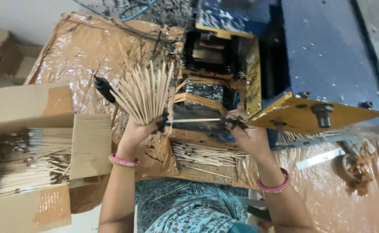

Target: Feeding bundles of thin wooden sticks into a manufacturing machine for coating or processing.

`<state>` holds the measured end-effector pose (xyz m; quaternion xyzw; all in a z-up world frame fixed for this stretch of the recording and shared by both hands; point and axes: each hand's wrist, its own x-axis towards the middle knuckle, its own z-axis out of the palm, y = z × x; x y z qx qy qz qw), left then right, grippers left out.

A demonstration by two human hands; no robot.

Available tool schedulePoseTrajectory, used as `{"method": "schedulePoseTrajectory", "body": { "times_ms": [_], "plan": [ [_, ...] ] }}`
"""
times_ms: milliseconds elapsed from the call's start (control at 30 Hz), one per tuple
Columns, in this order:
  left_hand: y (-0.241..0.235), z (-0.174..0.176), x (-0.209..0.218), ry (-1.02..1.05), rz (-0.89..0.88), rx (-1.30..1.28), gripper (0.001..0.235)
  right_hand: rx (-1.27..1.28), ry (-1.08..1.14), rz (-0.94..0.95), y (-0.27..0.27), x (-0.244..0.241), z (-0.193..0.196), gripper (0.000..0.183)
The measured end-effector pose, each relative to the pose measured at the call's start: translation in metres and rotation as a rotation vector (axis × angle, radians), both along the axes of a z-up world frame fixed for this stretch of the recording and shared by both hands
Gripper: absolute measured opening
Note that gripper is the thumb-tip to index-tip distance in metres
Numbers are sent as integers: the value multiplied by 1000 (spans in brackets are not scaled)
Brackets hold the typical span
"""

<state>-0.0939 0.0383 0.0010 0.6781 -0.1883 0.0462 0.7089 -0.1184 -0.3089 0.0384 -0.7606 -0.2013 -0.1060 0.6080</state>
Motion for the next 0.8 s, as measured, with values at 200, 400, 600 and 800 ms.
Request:
{"method": "schedulePoseTrajectory", "body": {
  "times_ms": [200,400,600,800],
  "plan": [
    [-21,5,75,91,342,12,21,-828,-720,-283,2,81,-45,30],
    [-39,-38,104,128,197,-220,15,-561,-250,-229,13,37,-12,46],
    [-42,-33,101,185,162,-328,5,-765,-60,-388,-4,69,-50,31],
    [-41,-19,54,199,252,-285,14,-481,-366,-342,-14,39,-28,27]
  ]
}}
